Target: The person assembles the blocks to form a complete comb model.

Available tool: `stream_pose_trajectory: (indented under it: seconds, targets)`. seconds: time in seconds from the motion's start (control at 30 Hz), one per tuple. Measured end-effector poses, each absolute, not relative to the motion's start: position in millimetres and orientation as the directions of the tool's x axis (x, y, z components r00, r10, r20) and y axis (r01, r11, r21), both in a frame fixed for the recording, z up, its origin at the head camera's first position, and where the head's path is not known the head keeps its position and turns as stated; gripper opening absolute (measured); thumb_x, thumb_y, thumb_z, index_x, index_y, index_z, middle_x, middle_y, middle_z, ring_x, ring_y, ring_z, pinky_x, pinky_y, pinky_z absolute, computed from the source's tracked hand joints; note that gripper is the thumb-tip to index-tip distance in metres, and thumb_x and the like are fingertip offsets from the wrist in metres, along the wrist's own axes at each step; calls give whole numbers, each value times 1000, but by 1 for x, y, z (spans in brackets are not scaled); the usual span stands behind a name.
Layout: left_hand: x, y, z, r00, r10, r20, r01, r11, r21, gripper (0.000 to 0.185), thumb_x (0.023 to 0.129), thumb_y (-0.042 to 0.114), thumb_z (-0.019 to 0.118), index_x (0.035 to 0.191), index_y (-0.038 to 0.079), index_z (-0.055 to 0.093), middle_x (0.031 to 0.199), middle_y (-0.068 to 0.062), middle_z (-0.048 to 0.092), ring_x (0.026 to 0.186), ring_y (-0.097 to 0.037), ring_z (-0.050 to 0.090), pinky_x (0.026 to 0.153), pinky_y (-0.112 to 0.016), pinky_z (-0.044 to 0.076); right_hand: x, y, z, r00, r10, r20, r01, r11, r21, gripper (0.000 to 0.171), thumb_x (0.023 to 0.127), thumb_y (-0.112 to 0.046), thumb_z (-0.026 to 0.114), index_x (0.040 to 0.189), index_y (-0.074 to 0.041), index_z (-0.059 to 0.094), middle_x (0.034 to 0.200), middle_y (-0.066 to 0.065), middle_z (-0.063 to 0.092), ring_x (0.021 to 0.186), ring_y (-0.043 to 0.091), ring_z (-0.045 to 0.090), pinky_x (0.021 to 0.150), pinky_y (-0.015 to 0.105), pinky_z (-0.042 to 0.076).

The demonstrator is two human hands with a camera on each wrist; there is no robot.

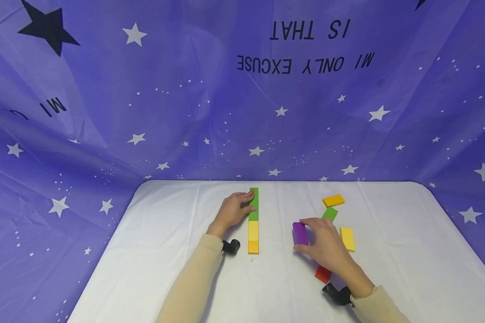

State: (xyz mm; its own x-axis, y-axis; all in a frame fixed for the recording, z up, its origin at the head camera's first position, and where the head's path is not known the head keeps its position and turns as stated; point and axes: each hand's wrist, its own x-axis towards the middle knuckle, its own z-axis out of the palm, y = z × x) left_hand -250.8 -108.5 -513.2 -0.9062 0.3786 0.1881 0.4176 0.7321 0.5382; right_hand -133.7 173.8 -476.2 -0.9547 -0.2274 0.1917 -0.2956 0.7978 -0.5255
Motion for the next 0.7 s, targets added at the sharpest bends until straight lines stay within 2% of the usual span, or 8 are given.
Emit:
stream_pose_trajectory:
  seconds: [0.27,0.7]
  targets:
    - [-251,-108,-512,-908,377,183,413,735,537,49,84,33,67,127,12,57,137,6,48,127,-26,43,108,-40,30,-124,155,-478,-949,-249,194,-314,799,-513,71,59,-40,86,119,-12,61,118,2,61,107,22,46,91,42,43]
    - [-250,-108,-512,-908,375,184,411,725,553,49,84,32,68,127,11,57,137,5,48,126,-26,43,107,-40,30,-112,126,-480,-940,-277,199,-341,797,-498,71,55,-41,88,116,-15,63,114,-3,62,105,16,47,89,36,42]
